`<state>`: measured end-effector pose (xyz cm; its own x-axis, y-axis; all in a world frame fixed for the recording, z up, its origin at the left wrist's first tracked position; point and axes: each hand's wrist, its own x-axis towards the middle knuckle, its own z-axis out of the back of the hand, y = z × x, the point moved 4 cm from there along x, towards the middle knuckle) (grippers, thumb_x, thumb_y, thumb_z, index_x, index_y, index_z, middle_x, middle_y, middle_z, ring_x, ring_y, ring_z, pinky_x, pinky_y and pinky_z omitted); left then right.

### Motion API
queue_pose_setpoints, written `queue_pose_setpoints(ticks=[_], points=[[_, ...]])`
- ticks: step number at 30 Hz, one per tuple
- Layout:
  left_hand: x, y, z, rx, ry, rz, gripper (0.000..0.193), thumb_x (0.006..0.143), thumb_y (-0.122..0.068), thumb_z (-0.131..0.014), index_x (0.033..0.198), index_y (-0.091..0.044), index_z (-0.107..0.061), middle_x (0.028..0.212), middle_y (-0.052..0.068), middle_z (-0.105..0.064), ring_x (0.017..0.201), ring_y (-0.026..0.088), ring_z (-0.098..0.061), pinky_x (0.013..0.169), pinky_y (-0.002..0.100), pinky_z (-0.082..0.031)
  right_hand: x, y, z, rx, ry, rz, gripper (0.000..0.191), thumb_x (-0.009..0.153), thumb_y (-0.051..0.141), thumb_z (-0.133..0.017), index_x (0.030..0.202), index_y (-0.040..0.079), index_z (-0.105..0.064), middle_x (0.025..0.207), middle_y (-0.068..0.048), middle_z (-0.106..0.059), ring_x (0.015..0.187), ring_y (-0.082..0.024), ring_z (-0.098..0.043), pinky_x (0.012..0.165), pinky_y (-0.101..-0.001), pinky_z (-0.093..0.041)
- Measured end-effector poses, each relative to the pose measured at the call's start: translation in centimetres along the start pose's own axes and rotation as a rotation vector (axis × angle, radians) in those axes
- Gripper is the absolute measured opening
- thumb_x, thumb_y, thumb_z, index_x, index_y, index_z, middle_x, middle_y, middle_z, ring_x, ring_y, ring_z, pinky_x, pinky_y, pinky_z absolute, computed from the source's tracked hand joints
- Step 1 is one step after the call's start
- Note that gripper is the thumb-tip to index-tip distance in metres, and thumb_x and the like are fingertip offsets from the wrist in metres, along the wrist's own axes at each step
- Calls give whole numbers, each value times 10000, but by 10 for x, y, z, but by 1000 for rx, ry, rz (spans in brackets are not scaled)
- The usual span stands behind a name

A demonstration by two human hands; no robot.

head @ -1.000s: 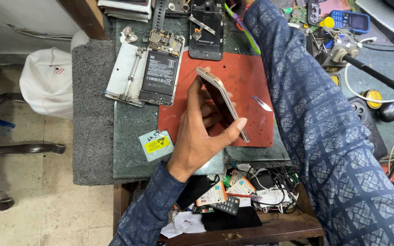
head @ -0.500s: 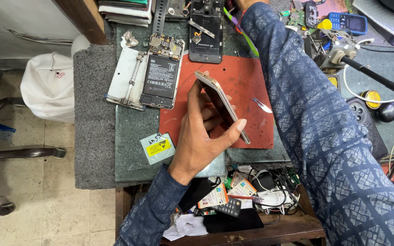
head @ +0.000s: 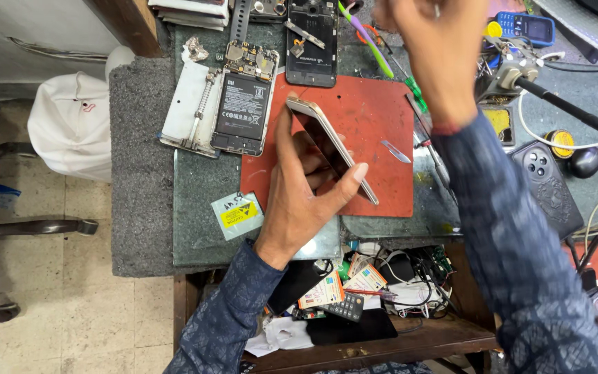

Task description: The person disassembles a smartphone, removes the motherboard, and uses a metal prying tool to separate the screen from the frame. They then reassemble the phone by reconnecting internal components and placing the back cover.

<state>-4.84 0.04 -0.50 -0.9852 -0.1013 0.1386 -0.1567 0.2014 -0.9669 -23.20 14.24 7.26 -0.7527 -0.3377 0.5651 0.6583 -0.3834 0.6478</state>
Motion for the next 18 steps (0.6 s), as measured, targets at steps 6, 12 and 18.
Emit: queue_pose_setpoints(ticks=[6,12,18], points=[[-6,-6,-2,-53,-20,-46,1145,947,-184,-796,1658,-164,101,1317,161,-568,1119,219,-712,913,351,-683,-124,66,32,238,-35,-313,116,1076,-21,-707,1131,-25,-605,1115,-100,-733,995,-142,-726,974,-290,-609],[-9,-6,-8,-31,-4,-112,1091,1018,-174,-782,1685,-225,80,1290,170,-568,1168,238,-702,995,421,-653,-185,93,33,291,-185,-292,97,1072,-112,-663,1139,-55,-622,1139,-123,-676,1037,-165,-704,961,-278,-595],[-14,2,-11,75,-44,-112,1022,1042,-152,-776,1633,-233,54,1280,168,-578,1192,245,-700,992,426,-657,-217,93,28,209,-214,-311,151,992,-120,-674,1116,-39,-647,1126,-143,-700,1038,-184,-726,946,-304,-613]])
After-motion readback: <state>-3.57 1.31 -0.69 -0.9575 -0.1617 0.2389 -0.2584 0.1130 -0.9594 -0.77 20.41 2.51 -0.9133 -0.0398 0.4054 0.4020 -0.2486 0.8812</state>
